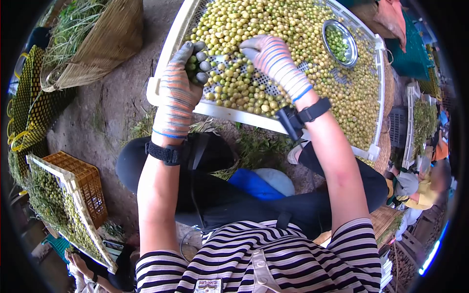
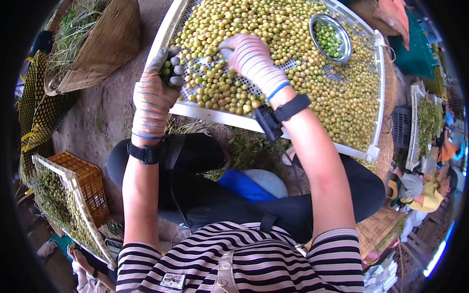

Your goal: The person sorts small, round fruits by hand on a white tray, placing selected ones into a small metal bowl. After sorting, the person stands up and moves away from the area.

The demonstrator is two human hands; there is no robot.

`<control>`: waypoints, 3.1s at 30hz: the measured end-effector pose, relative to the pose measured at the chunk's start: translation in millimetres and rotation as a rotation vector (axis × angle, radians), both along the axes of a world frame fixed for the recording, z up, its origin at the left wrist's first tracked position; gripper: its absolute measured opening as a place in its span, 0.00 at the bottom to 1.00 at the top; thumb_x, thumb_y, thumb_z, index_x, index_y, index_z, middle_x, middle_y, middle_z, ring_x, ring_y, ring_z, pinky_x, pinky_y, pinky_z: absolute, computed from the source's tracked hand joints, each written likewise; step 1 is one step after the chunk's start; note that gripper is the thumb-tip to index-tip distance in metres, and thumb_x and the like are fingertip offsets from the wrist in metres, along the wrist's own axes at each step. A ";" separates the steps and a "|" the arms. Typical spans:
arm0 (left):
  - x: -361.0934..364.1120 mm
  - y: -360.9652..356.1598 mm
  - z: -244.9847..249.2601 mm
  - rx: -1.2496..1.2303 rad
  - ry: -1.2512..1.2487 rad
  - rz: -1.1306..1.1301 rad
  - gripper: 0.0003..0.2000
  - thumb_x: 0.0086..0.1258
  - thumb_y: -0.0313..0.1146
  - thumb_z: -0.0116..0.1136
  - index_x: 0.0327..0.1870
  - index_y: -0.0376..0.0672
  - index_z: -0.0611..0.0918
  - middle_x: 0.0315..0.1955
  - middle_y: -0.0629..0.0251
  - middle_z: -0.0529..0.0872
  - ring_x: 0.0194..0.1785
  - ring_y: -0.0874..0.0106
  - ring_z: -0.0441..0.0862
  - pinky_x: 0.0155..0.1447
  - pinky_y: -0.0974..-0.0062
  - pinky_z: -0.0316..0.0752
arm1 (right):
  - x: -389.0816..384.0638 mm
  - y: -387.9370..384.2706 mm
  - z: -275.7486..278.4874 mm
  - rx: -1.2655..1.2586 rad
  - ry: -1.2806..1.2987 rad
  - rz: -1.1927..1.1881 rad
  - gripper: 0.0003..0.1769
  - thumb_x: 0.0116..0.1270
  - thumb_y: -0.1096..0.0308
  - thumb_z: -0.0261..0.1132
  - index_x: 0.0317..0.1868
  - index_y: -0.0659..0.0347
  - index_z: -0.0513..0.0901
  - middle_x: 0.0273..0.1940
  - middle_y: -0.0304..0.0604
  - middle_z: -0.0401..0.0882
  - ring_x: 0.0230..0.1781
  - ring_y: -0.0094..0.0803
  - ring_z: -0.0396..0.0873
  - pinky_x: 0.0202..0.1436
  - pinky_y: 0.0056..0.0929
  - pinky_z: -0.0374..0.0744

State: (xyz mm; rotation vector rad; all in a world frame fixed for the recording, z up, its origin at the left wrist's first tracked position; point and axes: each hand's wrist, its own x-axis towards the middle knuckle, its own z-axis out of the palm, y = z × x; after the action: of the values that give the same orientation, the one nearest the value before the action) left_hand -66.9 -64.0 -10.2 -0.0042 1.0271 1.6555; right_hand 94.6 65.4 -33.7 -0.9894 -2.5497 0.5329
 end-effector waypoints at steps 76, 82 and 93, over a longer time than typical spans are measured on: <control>34.5 -6.1 -24.0 -0.087 -0.225 -0.247 0.14 0.71 0.43 0.49 0.35 0.43 0.79 0.22 0.72 0.79 0.21 0.79 0.74 0.22 0.85 0.63 | -32.9 17.3 -15.4 0.115 -0.284 0.046 0.10 0.56 0.59 0.65 0.36 0.52 0.85 0.35 0.45 0.82 0.37 0.43 0.80 0.42 0.38 0.78; 38.4 -3.4 -25.9 -0.147 -0.211 -0.282 0.14 0.71 0.42 0.49 0.34 0.41 0.79 0.20 0.71 0.78 0.19 0.78 0.73 0.20 0.84 0.63 | -20.0 44.7 -30.6 -0.523 0.118 -0.143 0.12 0.56 0.59 0.68 0.36 0.58 0.85 0.30 0.47 0.84 0.29 0.34 0.81 0.39 0.30 0.78; 42.5 -6.4 -22.1 -0.118 -0.184 -0.317 0.14 0.69 0.41 0.52 0.33 0.39 0.79 0.20 0.70 0.78 0.19 0.77 0.74 0.18 0.85 0.62 | -83.9 29.5 -2.4 0.236 -0.520 0.080 0.10 0.58 0.63 0.61 0.37 0.56 0.84 0.39 0.49 0.81 0.41 0.44 0.80 0.46 0.39 0.78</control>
State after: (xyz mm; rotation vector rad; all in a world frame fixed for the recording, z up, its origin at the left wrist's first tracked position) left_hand -24.4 -70.5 -32.2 -0.0672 0.9309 1.2819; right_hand 10.7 94.9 -36.2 -1.0478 -3.0219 -0.0223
